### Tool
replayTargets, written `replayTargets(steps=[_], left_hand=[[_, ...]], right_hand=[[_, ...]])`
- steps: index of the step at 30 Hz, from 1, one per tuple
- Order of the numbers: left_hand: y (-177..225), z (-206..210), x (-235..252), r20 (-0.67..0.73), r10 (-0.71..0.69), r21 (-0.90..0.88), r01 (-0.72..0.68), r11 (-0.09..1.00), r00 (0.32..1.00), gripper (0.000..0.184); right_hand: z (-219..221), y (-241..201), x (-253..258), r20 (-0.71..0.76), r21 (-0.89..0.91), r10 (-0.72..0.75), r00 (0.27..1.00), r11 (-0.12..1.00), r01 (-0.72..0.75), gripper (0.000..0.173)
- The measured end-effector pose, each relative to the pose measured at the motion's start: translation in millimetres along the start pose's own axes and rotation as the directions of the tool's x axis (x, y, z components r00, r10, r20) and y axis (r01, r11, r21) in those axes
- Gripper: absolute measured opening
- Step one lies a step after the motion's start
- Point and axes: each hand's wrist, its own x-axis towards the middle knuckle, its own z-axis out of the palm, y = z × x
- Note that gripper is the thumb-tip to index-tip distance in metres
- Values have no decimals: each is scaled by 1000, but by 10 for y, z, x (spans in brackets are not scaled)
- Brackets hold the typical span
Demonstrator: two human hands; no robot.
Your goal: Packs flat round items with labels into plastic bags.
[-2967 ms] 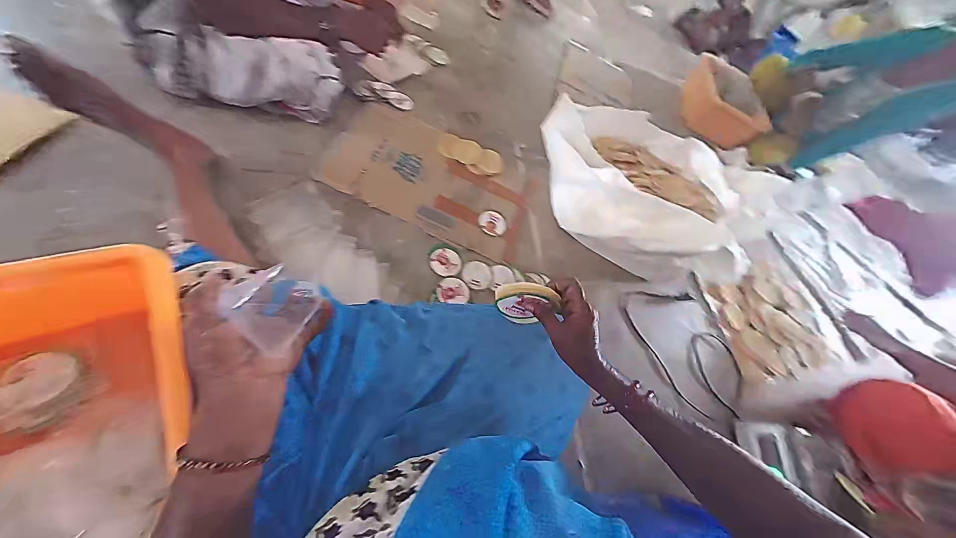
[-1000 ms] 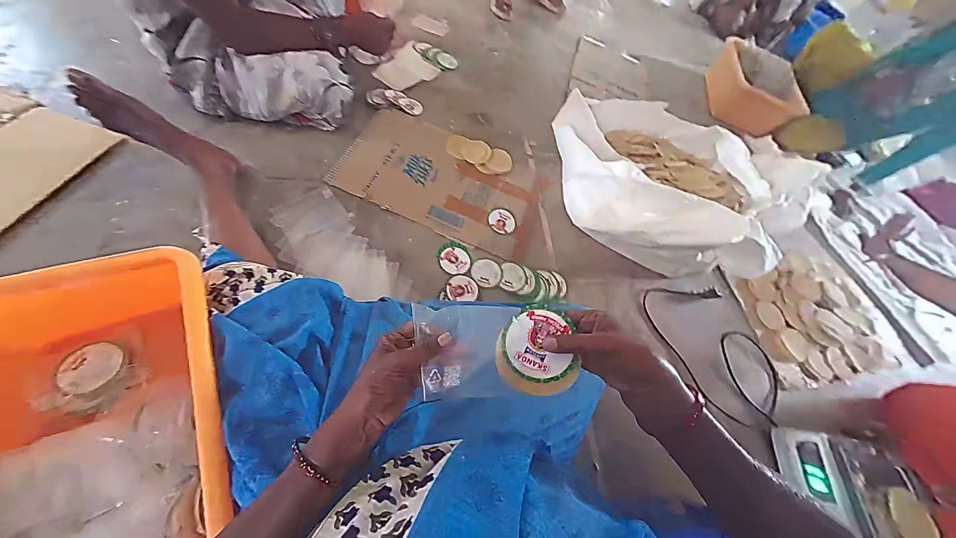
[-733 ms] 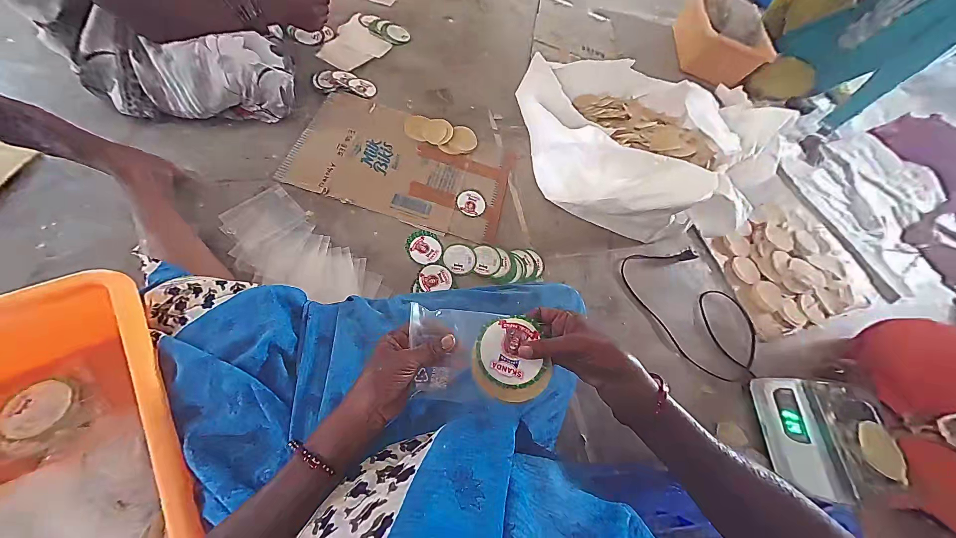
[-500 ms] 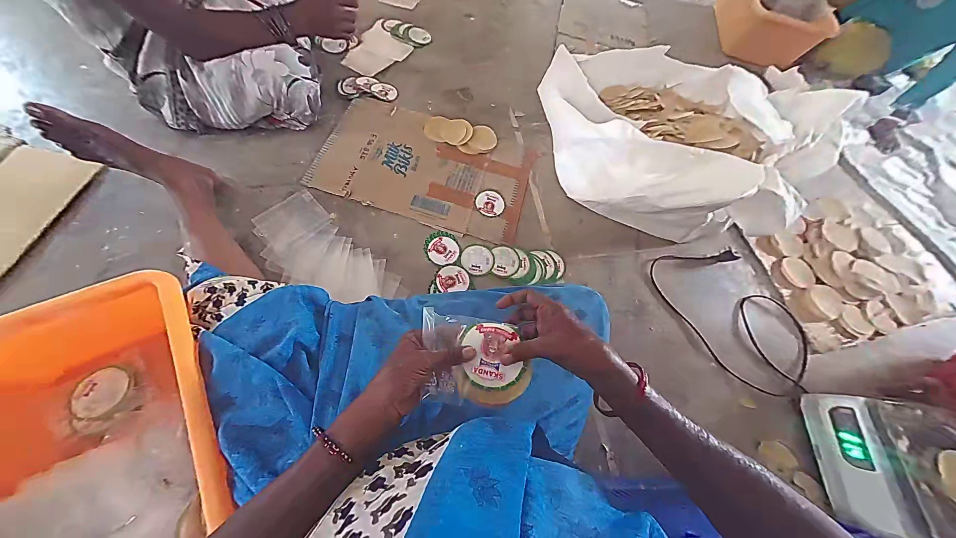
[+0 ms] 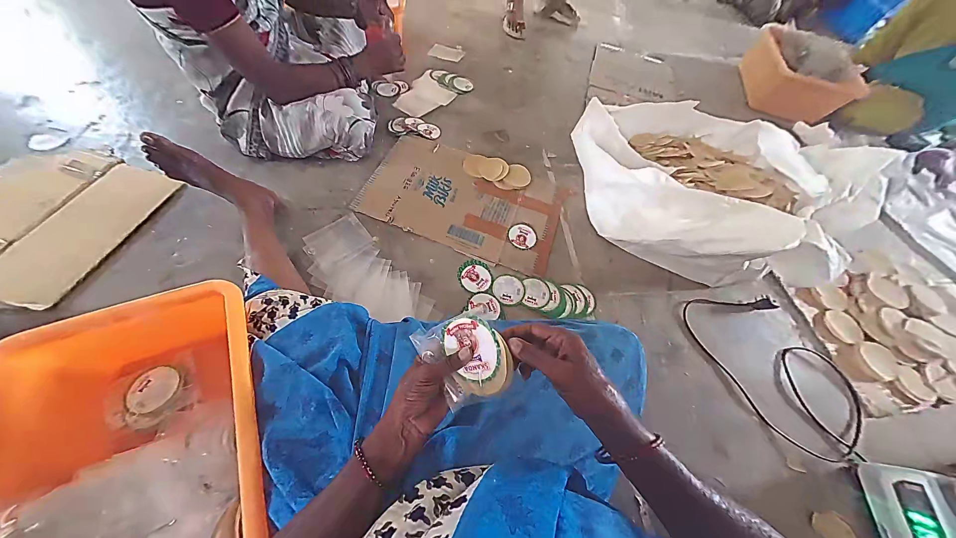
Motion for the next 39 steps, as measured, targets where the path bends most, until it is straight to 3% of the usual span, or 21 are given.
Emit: replayTargets(steps=[5,8,11,13,16,18,19,20,22,23,25,26,27,29,31,33,35,39], left_hand=[[39,-56,-85,0,9,-35,-9,999,1000,31],[93,-113,-132,52,29,-103,-23,994,998,33],[102,-320,-60,270,120,-156,-79,985,955,35],[111,-497,25,353,137,-146,-90,985,925,55],[280,-575,68,95,96,-24,-94,995,991,72],[451,-695,145,56,251,119,-257,959,966,71],[556,-813,173,163,366,231,-396,889,916,79],[718,-902,191,321,433,388,-534,751,843,92],[1105,-820,102,586,340,672,-676,304,736,113],[1200,-698,10,627,264,717,-675,173,733,107],[1162,-561,-68,612,305,752,-656,61,730,62],[1090,-577,-16,582,415,749,-660,62,700,35],[1030,-645,49,525,500,739,-660,133,689,20],[936,-846,158,355,568,701,-613,364,742,14],[845,-1032,236,262,521,648,-548,528,812,15],[750,-1115,262,280,431,625,-503,597,858,17],[719,-1167,320,268,366,620,-451,642,891,19],[666,-1274,421,195,336,600,-383,702,921,19]], right_hand=[[232,-84,166,-8,-97,-13,1000,995,12,12],[378,-160,206,21,-280,-127,992,951,128,14],[458,-272,241,108,-576,-397,911,722,383,23],[512,-393,294,187,-719,-511,839,511,471,28],[581,-511,432,336,-782,-584,739,264,564,30],[618,-617,528,438,-754,-603,667,159,638,29],[636,-666,573,483,-733,-594,644,129,668,28],[652,-703,640,523,-715,-580,624,99,692,27],[695,-731,838,576,-685,-553,603,76,724,29],[725,-717,939,587,-673,-535,608,95,734,31],[803,-671,1171,606,-618,-498,620,196,761,31],[859,-646,1316,612,-583,-475,632,270,767,30],[922,-619,1478,614,-552,-438,656,357,754,28],[1090,-518,1924,579,-530,-323,749,549,647,29],[1358,-322,2589,588,-547,-224,777,598,586,36],[1711,85,3394,631,-563,-152,761,584,584,45],[2097,464,4098,643,-637,-77,762,498,588,54],[2635,866,4664,523,-841,131,842,241,485,75]])
